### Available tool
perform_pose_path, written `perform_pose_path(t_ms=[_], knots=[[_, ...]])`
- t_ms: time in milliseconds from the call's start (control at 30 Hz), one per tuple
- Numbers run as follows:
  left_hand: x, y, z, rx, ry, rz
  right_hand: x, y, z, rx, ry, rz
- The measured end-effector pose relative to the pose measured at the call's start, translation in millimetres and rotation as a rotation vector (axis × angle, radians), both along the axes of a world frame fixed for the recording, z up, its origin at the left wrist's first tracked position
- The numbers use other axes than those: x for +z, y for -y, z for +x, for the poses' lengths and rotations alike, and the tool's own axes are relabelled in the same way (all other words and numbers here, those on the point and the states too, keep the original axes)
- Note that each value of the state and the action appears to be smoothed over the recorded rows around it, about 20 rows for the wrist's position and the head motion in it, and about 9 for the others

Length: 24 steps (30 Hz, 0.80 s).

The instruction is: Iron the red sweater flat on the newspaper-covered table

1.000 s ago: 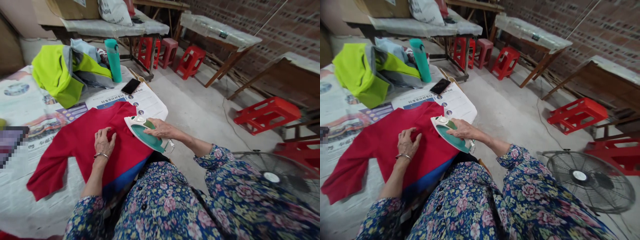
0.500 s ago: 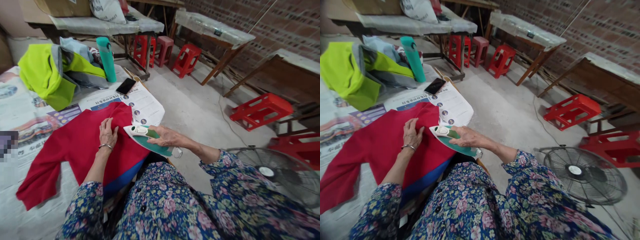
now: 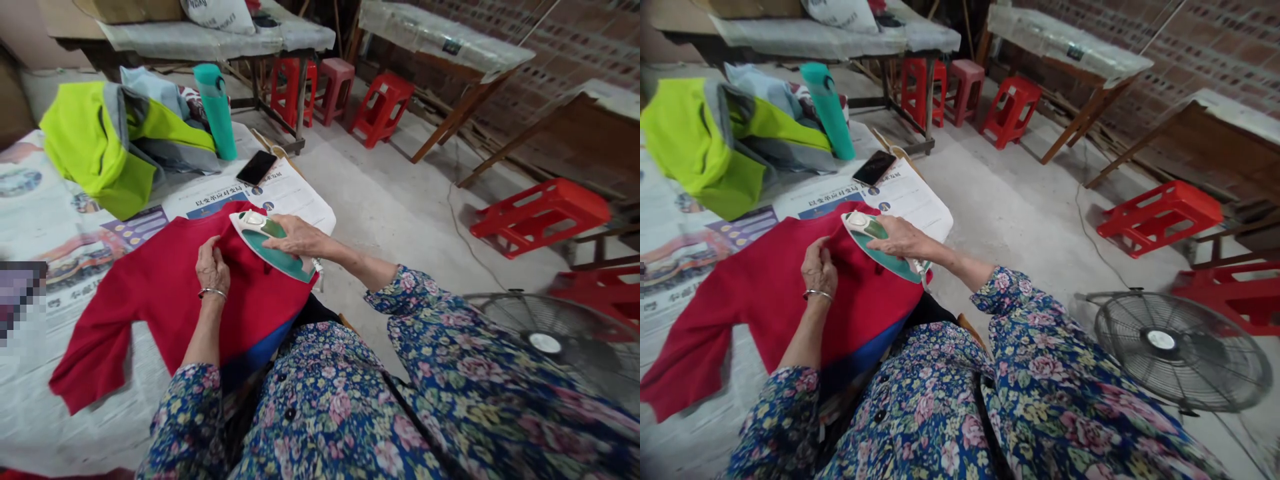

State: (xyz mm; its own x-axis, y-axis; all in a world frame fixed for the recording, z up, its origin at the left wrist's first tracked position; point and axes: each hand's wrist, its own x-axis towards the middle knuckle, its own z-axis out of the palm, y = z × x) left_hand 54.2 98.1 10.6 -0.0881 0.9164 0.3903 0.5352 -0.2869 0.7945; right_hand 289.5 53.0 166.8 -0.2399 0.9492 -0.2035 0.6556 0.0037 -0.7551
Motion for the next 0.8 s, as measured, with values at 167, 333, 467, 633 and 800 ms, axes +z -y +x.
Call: perform_pose_path(t_ms=[167,333,467,633,800], knots=[[-2.5,0,-1,0.006,0.045,0.002,-12.3,22,3,0.110,0.052,0.100],[-0.2,0,-3,0.004,0.067,-0.040,-15.1,52,15,0.145,0.117,0.096],[1.7,0,-4,0.005,0.033,-0.071,-11.0,74,18,0.241,0.154,0.069],[10.1,-3,-7,0.046,-0.052,-0.184,-6.6,79,14,0.267,0.171,0.042],[28.0,-17,-11,0.006,-0.070,-0.348,-8.2,71,14,0.208,0.139,0.015]])
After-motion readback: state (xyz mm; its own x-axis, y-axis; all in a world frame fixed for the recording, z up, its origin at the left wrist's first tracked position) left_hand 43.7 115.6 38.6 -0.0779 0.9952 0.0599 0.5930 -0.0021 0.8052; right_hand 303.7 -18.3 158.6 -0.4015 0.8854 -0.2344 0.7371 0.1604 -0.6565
